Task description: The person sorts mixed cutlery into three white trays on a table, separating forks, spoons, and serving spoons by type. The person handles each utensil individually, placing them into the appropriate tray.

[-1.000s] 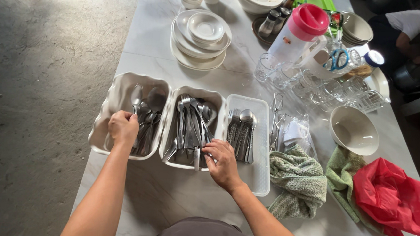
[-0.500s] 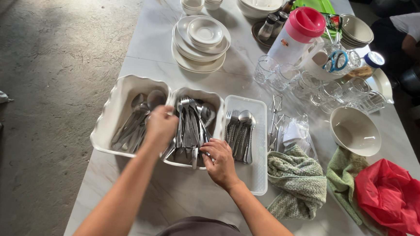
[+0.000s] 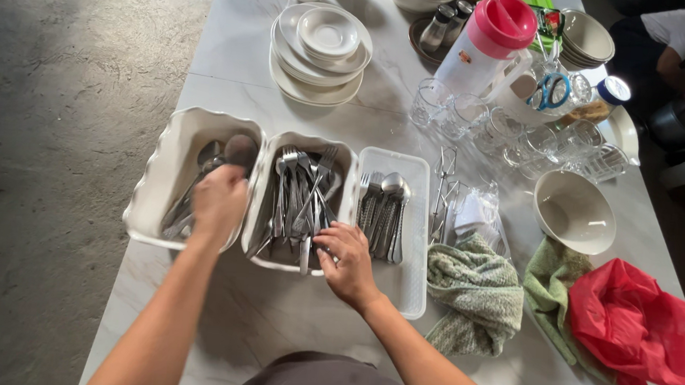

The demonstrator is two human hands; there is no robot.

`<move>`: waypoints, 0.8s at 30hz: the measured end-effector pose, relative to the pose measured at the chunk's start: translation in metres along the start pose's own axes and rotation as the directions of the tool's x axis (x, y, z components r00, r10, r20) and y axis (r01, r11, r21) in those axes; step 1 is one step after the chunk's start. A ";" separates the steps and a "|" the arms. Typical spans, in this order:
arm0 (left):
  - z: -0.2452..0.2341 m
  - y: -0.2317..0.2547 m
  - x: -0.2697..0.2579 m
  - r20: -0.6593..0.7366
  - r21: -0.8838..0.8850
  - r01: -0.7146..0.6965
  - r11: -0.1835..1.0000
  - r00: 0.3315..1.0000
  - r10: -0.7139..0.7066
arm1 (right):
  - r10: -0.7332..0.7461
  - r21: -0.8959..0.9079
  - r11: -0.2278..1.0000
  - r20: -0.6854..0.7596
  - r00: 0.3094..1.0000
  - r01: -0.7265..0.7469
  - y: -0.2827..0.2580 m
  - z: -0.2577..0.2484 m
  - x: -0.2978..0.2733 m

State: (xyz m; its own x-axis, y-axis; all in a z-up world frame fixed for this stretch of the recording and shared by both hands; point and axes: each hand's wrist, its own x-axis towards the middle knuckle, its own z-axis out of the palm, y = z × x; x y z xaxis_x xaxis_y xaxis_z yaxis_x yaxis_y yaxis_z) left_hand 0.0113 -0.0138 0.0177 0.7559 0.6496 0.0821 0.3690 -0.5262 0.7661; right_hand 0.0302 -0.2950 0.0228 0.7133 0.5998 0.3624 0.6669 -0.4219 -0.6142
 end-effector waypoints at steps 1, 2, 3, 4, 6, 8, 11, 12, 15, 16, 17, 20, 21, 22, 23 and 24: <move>-0.011 -0.011 0.003 0.059 0.145 0.049 0.988 0.997 -0.058 | 0.007 0.002 1.000 0.006 1.000 -0.007 -0.001 0.000 0.002; -0.017 -0.021 0.003 0.110 0.290 0.090 0.953 0.986 -0.127 | 0.006 0.003 1.000 0.005 1.000 -0.006 -0.002 0.000 0.003; -0.020 -0.028 0.002 0.151 0.360 0.101 0.927 0.975 -0.164 | 0.006 0.004 1.000 0.004 1.000 -0.006 -0.002 0.000 0.003; -0.021 -0.034 0.000 0.191 0.427 0.107 0.898 0.960 -0.205 | 0.008 0.003 1.000 0.004 1.000 -0.008 -0.002 0.000 0.002; -0.019 -0.039 -0.002 0.245 0.535 0.093 0.840 0.934 -0.260 | 0.022 0.005 1.000 0.016 1.000 -0.022 -0.002 -0.001 0.002; -0.014 -0.039 -0.005 0.276 0.614 0.061 0.787 0.917 -0.286 | 0.029 0.006 1.000 0.023 0.999 -0.029 -0.002 0.000 0.003; -0.008 -0.034 -0.012 0.223 0.573 0.059 0.818 0.948 -0.225 | 0.034 0.000 0.999 0.021 0.999 -0.034 -0.002 0.001 0.004; -0.008 -0.032 -0.014 0.220 0.572 0.056 0.818 0.950 -0.219 | 0.034 -0.005 0.999 0.020 0.999 -0.034 -0.001 0.001 0.003; -0.009 -0.028 -0.018 0.219 0.569 0.057 0.820 0.951 -0.218 | 0.031 -0.009 0.999 0.015 0.999 -0.031 0.000 0.003 0.003; -0.009 -0.026 -0.019 0.225 0.564 0.066 0.823 0.947 -0.230 | 0.029 -0.011 1.000 0.012 1.000 -0.029 0.001 0.003 0.003; -0.010 -0.025 -0.019 0.230 0.559 0.074 0.826 0.943 -0.241 | 0.028 -0.009 1.000 0.012 1.000 -0.028 0.001 0.004 0.003; -0.007 -0.026 -0.019 0.216 0.545 0.111 0.831 0.939 -0.267 | 0.020 -0.010 1.000 0.012 1.000 -0.020 0.003 0.005 0.001; -0.006 -0.027 -0.021 0.202 0.534 0.116 0.838 0.944 -0.259 | 0.016 -0.012 1.000 0.010 1.000 -0.016 0.003 0.005 0.000; -0.007 -0.029 -0.020 0.186 0.522 0.117 0.845 0.951 -0.247 | 0.012 -0.013 1.000 0.003 1.000 -0.012 0.003 0.006 0.001; -0.008 -0.030 -0.019 0.171 0.511 0.117 0.852 0.957 -0.234 | 0.001 -0.004 1.000 0.003 1.000 -0.001 0.003 0.006 0.002; -0.011 -0.032 -0.015 0.189 0.483 0.140 0.864 0.947 -0.259 | -0.003 0.003 1.000 -0.004 1.000 0.003 0.003 0.005 0.001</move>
State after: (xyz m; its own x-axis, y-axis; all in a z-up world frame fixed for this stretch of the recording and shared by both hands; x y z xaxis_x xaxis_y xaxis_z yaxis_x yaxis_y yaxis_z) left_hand -0.0180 -0.0013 -0.0008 0.7227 0.6478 -0.2410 0.6859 -0.6293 0.3654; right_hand 0.0316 -0.2920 0.0175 0.7119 0.5988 0.3669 0.6685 -0.4179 -0.6152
